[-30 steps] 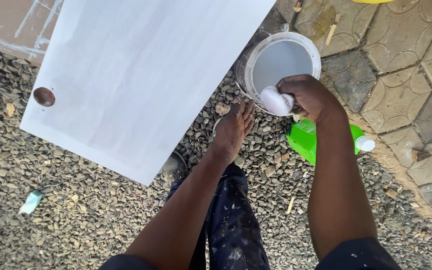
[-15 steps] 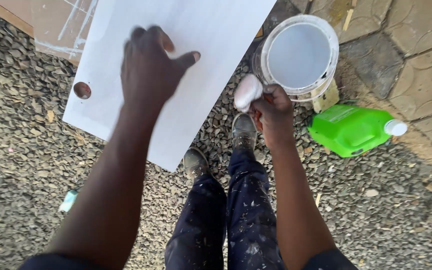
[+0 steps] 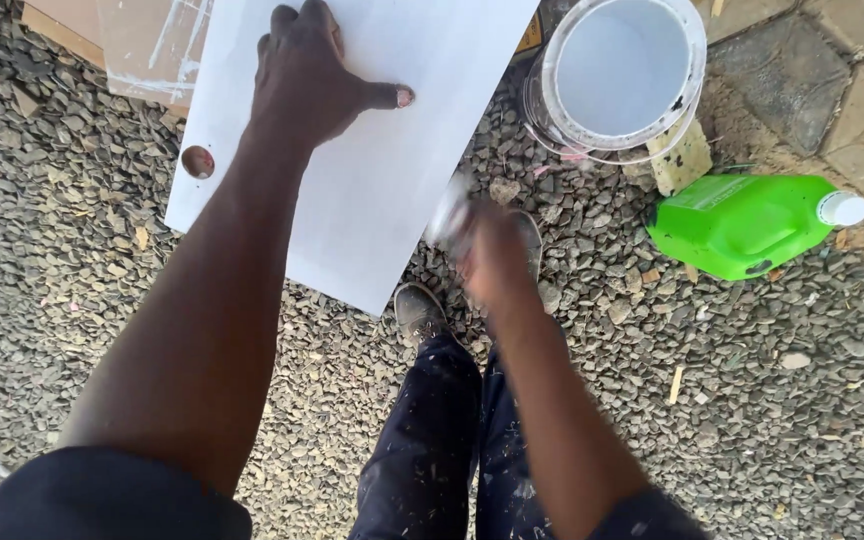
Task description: The person paints a white rectangular board with two circular holes using a paintbrush. They repeatedly dip the brush into a white paint bucket and apply paint to the board's surface and edges. The board is repositioned several times during the process.
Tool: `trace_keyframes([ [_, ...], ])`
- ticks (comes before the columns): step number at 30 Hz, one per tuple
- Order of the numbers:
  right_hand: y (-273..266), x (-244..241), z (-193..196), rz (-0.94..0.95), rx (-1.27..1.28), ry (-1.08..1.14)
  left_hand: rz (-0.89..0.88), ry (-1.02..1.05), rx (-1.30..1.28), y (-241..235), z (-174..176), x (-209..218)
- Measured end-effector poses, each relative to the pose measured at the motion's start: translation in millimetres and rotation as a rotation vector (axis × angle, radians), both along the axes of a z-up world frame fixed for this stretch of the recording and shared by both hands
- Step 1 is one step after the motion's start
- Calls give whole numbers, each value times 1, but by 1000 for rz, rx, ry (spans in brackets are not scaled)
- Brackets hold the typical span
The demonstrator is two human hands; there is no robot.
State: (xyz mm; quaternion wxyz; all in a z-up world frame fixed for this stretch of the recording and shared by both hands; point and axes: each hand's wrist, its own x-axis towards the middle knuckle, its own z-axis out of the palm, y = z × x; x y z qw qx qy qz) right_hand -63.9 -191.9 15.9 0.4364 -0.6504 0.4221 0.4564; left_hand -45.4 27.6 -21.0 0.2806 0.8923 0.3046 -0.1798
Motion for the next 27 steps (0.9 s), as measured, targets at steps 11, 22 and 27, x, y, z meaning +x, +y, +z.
trace_keyframes([
  [11,-23,-78,-23,317,151,-162,65,-27,27,-3,-9,1],
  [22,-21,-46,-18,-213,241,312,93,-26,16,-2,-14,-2],
  [27,-7,53,-7,-300,68,143,104,-67,-7,-5,-11,-3],
])
